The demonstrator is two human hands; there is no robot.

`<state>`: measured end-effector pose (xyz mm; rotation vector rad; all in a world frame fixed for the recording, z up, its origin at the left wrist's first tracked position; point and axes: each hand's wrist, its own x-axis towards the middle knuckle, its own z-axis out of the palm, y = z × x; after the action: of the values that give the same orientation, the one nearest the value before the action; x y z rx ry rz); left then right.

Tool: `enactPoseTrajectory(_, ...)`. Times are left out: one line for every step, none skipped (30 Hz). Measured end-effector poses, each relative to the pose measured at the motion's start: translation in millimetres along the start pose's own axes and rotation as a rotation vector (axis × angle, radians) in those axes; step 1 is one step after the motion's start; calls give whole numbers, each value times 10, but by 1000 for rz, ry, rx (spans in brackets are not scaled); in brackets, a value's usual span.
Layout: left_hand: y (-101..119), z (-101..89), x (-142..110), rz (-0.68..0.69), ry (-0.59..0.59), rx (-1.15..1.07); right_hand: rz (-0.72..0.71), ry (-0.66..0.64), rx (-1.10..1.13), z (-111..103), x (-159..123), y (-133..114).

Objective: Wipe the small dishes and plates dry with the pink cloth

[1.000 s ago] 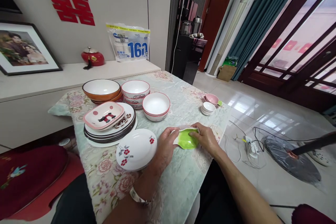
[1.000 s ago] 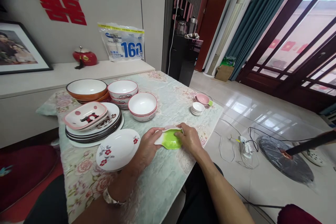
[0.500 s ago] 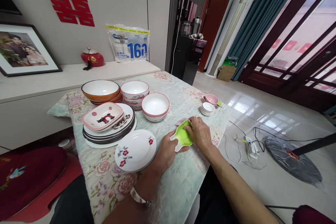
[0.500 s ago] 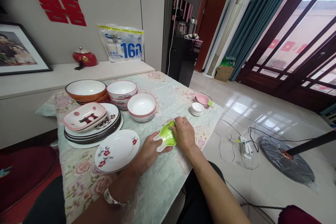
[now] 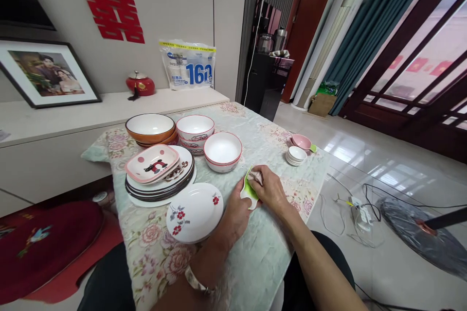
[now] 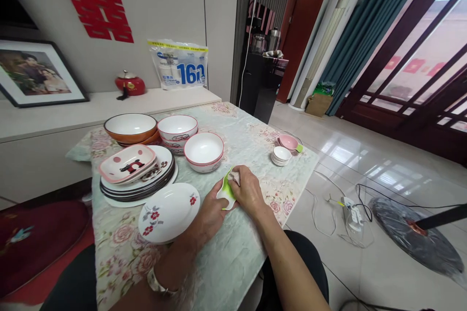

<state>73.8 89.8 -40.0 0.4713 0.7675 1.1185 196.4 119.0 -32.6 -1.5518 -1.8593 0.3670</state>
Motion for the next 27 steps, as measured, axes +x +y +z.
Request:
enactPoseTrajectory(7, 2, -4, -1, -3, 9, 13, -21, 29, 5, -5, -13)
enactPoseTrajectory(15, 4, -11, -3, -9, 17, 19, -54, 63, -1, -14, -28)
enactPoseTrajectory(26, 5, -18, -3, -15, 21, 19, -92, 101, -19, -27, -43)
enactPoseTrajectory(37, 7, -26, -4, -22, 22, 17, -129, 144, -46, -43, -58)
enactPoseTrajectory(47, 8, -33, -5, -29, 18, 9, -164, 188, -79, -61, -70)
enactPoseTrajectory(54, 7, -38, -7, -33, 11, -4, -198, 225, -112, -80, -78)
enactPoseTrajectory(59, 6, -40, -8, -36, 2, -24, -231, 253, -143, -98, -82)
enactPoseTrajectory(60, 3, -41, -11, -39, -5, -46, -264, 269, -167, -113, -82)
enactPoseTrajectory(58, -1, -39, -16, -44, -11, -69, -293, 275, -182, -125, -76)
enactPoseTrajectory(54, -6, -36, -19, -51, -16, -92, -310, 271, -187, -133, -66)
enactPoseTrajectory(48, -10, -34, -18, -55, -20, -115, -311, 256, -180, -136, -51)
enactPoseTrajectory(43, -13, -32, -17, -58, -20, -137, -291, 235, -164, -135, -33)
enactPoseTrajectory(38, -15, -31, -13, -58, -16, -160, -258, 213, -141, -130, -14)
enactPoseTrajectory(35, -15, -31, -8, -52, -10, -181, -212, 190, -112, -123, 7)
enactPoseTrajectory(32, -13, -33, -4, -47, -1, -198, -166, 168, -82, -114, 27)
enactPoseTrajectory(31, -10, -37, -2, -42, 6, -209, -121, 146, -51, -105, 45)
enactPoseTrajectory(30, -7, -40, -3, -40, 10, -211, -78, 121, -23, -96, 60)
enactPoseTrajectory(29, -3, -45, -6, -40, 12, -201, -35, 89, 3, -88, 72)
enactPoseTrajectory(27, -1, -48, -7, -43, 10, -179, 12, 50, 27, -82, 80)
enactPoseTrajectory(24, 0, -51, -7, -49, 8, -146, 61, 4, 48, -78, 84)
enactPoseTrajectory(20, 1, -53, -3, -56, 5, -106, 109, -46, 66, -76, 84)
enactPoseTrajectory(17, 0, -54, 1, -61, 5, -66, 150, -98, 82, -76, 80)
enactPoseTrajectory(13, -2, -55, 6, -65, 7, -32, 176, -144, 94, -76, 73)
enactPoseTrajectory(10, -4, -54, 13, -63, 10, -9, 187, -178, 104, -78, 63)
enactPoseTrajectory(8, -6, -54, 20, -58, 15, 0, 182, -194, 110, -81, 50)
enactPoseTrajectory(8, -10, -52, 24, -51, 24, -4, 164, -187, 112, -84, 35)
enactPoseTrajectory(10, -15, -50, 28, -44, 36, -17, 135, -159, 111, -88, 18)
